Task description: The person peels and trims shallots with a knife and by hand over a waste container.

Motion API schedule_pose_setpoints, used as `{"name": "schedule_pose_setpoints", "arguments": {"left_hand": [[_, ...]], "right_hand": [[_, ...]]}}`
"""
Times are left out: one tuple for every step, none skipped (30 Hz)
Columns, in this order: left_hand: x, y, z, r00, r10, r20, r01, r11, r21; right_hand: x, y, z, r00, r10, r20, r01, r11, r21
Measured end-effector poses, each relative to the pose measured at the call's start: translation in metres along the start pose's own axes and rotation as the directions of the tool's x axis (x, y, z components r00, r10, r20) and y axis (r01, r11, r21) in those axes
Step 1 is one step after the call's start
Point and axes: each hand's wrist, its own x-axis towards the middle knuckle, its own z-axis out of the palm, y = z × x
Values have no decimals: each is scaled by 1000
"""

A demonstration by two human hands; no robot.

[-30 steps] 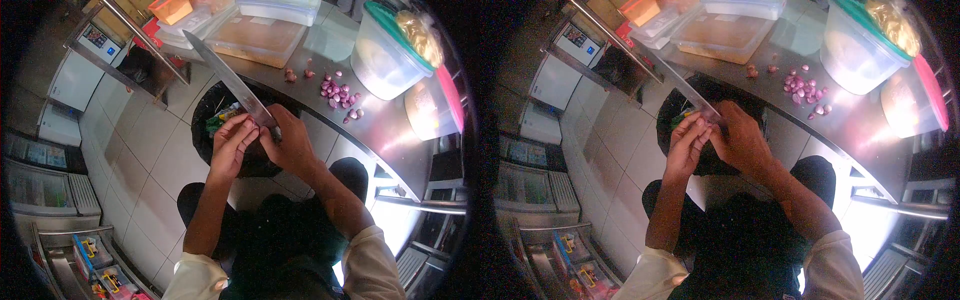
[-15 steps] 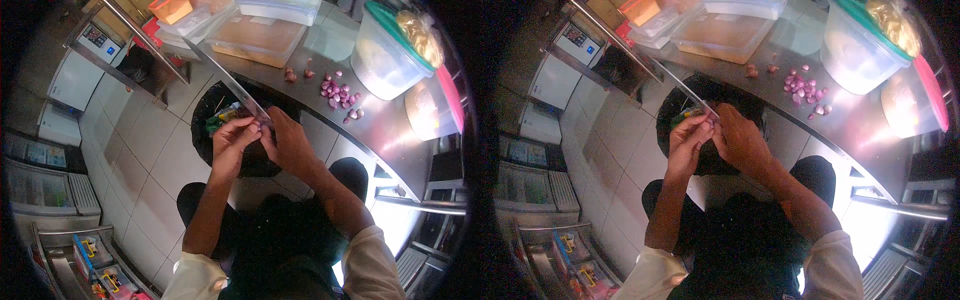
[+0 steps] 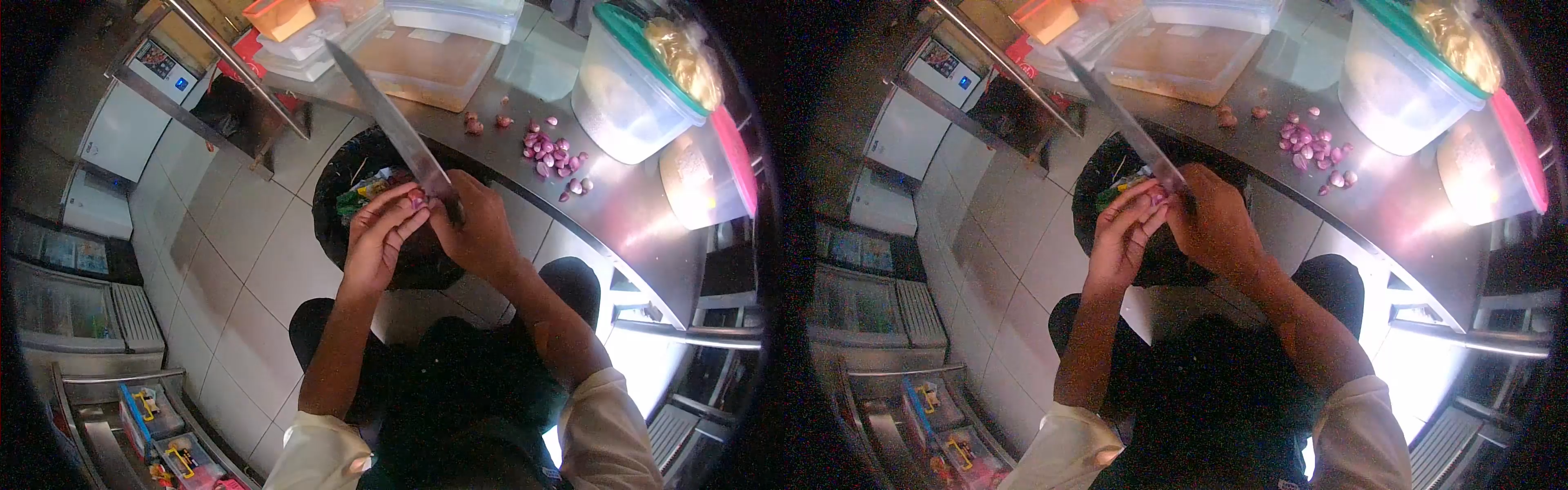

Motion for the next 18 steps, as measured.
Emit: {"name": "schedule_pose_setpoints", "arguments": {"left_hand": [[0,0,0,1000,6,-9,-6,1000,10],[-1,-1,-1,1000,12,-17,-11,1000,21],[-1,-2,-1,1000,12,-17,-12,1000,21],[-1,-4,-3,999,29,-25,-29,999,25],[-1,-4,-3,998,47,-32,-46,999,30],[-2,-4,-4,998,47,-33,-46,998,30],[-2,-3,-4,999,39,-28,-37,998,46],[-2,-3,-5,999,29,-22,-28,998,62],[-2,-3,-5,999,28,-21,-27,998,62],[-2,-3,-5,999,31,-35,-28,996,86],[-1,-4,-5,998,35,-48,-29,993,111],[-2,-4,-6,998,35,-49,-29,993,111],[-1,-4,-7,999,52,-16,-49,986,162],[-2,-5,-8,998,67,18,-69,975,210],[-2,-4,-8,998,67,16,-69,975,210],[-1,-4,-8,998,62,7,-62,976,207],[-1,-3,-7,998,55,-1,-54,978,203],[-1,-3,-6,999,54,-1,-52,978,203]], "right_hand": [[0,0,0,998,-59,12,59,998,-9],[-1,1,2,998,-59,13,59,998,-9],[-1,2,3,997,-69,22,69,998,-9],[-2,2,5,996,-78,32,78,997,-9],[-2,2,5,996,-78,32,78,997,-9],[-1,1,5,995,-94,45,94,996,5],[-1,-1,5,992,-111,57,110,994,18],[-1,-2,5,992,-111,58,110,994,18],[-3,-4,4,991,-122,47,123,992,-30],[-4,-5,4,990,-133,37,136,988,-79],[-3,-3,5,990,-133,37,135,988,-79],[-3,-1,6,990,-128,53,132,988,-76],[-3,1,7,990,-125,69,130,989,-75],[-4,3,8,990,-124,69,130,989,-75],[-6,4,10,990,-117,74,122,989,-78],[-6,4,10,991,-110,76,116,990,-83],[-6,3,10,991,-110,76,116,990,-84],[-5,1,10,995,-43,95,51,995,-83]]}}
